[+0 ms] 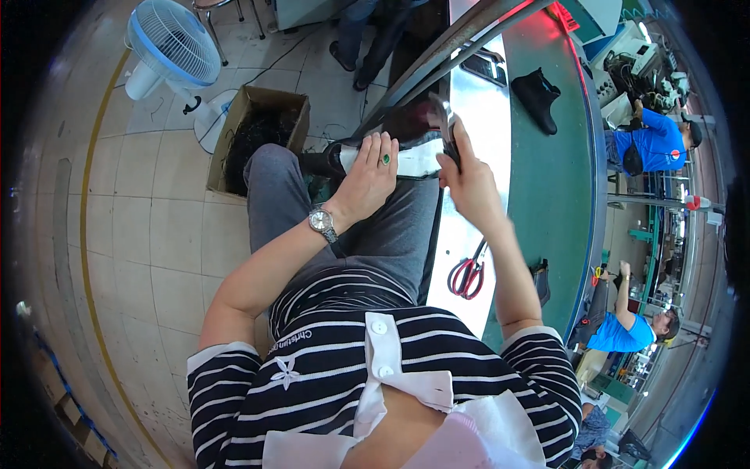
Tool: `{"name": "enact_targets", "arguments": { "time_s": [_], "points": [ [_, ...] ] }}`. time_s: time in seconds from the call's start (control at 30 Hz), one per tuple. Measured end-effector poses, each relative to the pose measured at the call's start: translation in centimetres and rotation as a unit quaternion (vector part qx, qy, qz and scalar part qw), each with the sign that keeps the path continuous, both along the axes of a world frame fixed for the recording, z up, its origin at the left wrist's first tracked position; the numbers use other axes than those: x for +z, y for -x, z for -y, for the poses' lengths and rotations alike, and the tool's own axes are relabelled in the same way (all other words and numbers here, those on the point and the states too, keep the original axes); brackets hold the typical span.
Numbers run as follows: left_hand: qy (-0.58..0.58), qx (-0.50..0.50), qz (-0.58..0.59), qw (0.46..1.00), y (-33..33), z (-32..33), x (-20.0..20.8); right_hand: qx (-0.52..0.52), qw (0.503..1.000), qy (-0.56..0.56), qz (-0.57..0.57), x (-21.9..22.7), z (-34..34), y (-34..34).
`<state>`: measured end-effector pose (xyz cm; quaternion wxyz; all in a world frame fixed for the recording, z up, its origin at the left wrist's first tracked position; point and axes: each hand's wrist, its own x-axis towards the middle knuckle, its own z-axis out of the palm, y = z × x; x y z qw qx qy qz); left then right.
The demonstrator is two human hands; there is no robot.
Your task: Assembling and finishing a shoe by cutting material and pulling the upper over a last.
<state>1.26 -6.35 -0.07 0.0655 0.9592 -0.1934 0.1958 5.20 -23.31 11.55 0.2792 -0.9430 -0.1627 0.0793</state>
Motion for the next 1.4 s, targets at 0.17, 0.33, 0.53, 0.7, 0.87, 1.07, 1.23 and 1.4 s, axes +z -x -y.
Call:
{"name": "enact_targets", "arguments": {
  "time_s": [0.17, 0.33, 0.53, 0.7, 0.87, 1.07, 1.23, 1.4],
  "points": [
    [-0.049, 0.02, 0.01, 0.999, -0.1, 0.1, -0.4, 0.138, 0.96, 0.242, 0.017, -1.7, -0.5, -1.0],
    [-0.01, 0.001, 0.02, 1.0, 0.0, 0.4, 0.0, 0.049, 0.986, 0.141, 0.068, -3.4, -0.5, 0.2],
    [0.027, -0.001, 0.027, 0.999, 0.1, 0.0, -0.5, 0.083, 0.988, 0.12, 0.046, -1.1, -1.3, -0.4],
    [0.031, -0.016, 0.043, 0.998, -0.2, 0.3, -0.3, 0.054, 0.976, 0.207, 0.037, -3.7, -1.4, 0.3],
    [0.034, 0.006, 0.044, 0.998, 0.1, 0.1, -0.2, 0.08, 0.982, 0.155, 0.078, -1.7, -2.4, 0.5],
    [0.151, 0.004, -0.029, 0.988, -0.7, -0.7, 1.4, 0.112, 0.965, 0.223, 0.075, -3.4, -2.1, 0.2],
    [0.051, 0.045, -0.076, 0.995, -0.3, -3.3, 2.8, 0.009, 0.994, 0.059, 0.092, -2.0, -4.2, 1.6],
    [-0.012, 0.044, -0.04, 0.998, 0.1, -3.1, 2.8, 0.133, 0.971, 0.187, 0.065, -2.8, -3.5, 0.3]
  ]
}}
